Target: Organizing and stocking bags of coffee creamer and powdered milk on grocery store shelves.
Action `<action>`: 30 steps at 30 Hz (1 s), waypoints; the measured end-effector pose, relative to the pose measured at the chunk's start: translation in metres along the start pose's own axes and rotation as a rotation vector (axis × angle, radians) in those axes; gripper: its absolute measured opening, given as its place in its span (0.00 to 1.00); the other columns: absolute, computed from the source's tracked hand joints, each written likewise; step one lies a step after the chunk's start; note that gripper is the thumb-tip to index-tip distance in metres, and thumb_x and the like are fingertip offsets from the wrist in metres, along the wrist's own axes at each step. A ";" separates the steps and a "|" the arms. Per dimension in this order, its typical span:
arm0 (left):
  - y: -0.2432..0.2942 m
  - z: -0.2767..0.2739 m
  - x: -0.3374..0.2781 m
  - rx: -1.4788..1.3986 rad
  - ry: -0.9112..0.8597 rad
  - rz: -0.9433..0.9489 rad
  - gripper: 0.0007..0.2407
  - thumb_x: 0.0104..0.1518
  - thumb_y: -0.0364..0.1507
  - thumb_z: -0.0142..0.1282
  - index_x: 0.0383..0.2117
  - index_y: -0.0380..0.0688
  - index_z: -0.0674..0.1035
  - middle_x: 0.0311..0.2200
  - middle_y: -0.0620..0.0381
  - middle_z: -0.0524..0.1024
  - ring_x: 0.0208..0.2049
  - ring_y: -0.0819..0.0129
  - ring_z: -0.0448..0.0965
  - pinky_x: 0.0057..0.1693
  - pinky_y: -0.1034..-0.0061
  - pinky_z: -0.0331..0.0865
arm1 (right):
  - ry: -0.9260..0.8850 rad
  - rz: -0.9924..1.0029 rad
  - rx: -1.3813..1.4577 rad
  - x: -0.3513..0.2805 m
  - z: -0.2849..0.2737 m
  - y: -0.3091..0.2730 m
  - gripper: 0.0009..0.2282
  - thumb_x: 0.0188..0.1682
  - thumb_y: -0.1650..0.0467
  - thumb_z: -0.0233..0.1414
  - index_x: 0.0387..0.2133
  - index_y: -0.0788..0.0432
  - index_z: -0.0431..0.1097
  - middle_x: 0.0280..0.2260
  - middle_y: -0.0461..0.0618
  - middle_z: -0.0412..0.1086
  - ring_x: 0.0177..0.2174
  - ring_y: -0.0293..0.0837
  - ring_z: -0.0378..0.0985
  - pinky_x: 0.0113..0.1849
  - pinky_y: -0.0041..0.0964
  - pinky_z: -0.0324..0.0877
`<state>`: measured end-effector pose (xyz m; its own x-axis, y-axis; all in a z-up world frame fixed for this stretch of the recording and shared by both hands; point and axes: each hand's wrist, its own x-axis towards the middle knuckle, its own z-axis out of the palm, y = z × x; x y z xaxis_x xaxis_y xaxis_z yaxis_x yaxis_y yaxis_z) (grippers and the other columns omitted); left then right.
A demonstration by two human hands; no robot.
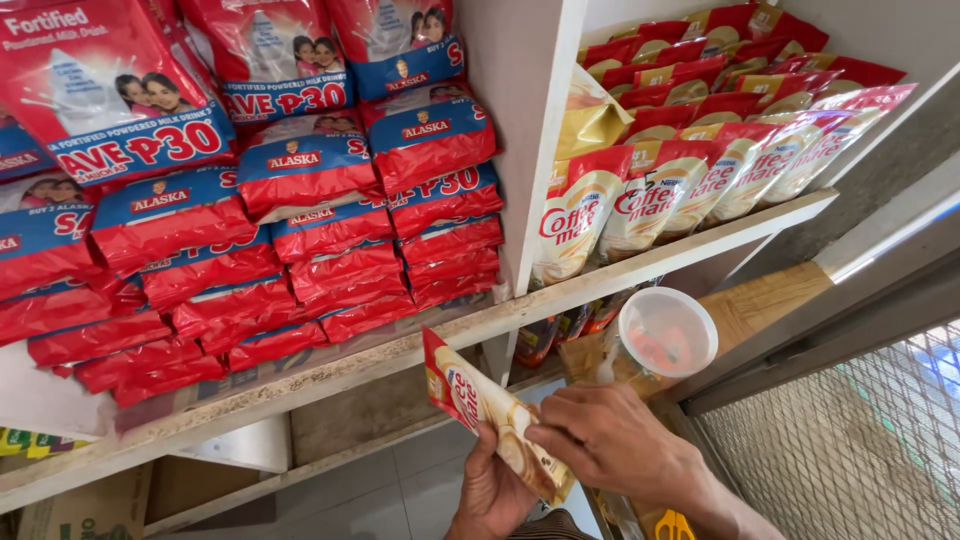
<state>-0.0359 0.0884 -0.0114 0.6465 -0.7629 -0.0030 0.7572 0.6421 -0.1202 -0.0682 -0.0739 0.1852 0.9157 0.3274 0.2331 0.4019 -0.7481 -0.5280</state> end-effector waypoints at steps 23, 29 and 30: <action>0.014 -0.008 0.002 -0.067 -0.025 0.118 0.33 0.42 0.47 0.69 0.55 0.45 0.76 0.50 0.52 0.77 0.53 0.55 0.75 0.61 0.55 0.64 | -0.007 -0.068 0.276 0.014 0.031 0.039 0.11 0.50 0.69 0.58 0.22 0.63 0.69 0.19 0.57 0.68 0.21 0.56 0.75 0.24 0.45 0.66; 0.020 -0.004 0.009 0.069 0.248 0.163 0.21 0.50 0.34 0.65 0.51 0.41 0.76 0.46 0.52 0.80 0.49 0.57 0.79 0.59 0.58 0.71 | 0.097 0.114 0.239 0.007 0.043 0.046 0.13 0.48 0.65 0.61 0.23 0.64 0.71 0.20 0.55 0.69 0.20 0.50 0.72 0.25 0.44 0.66; 0.021 -0.002 0.009 0.201 0.235 0.250 0.21 0.50 0.32 0.65 0.51 0.41 0.77 0.46 0.53 0.80 0.50 0.59 0.79 0.58 0.60 0.72 | 0.114 0.108 0.281 0.007 0.039 0.042 0.13 0.46 0.65 0.62 0.27 0.65 0.71 0.22 0.53 0.70 0.22 0.46 0.73 0.25 0.42 0.67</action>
<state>-0.0145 0.0947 -0.0161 0.7918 -0.5626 -0.2378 0.5975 0.7943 0.1100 -0.0444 -0.0802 0.1327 0.9535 0.1764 0.2446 0.3014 -0.5810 -0.7560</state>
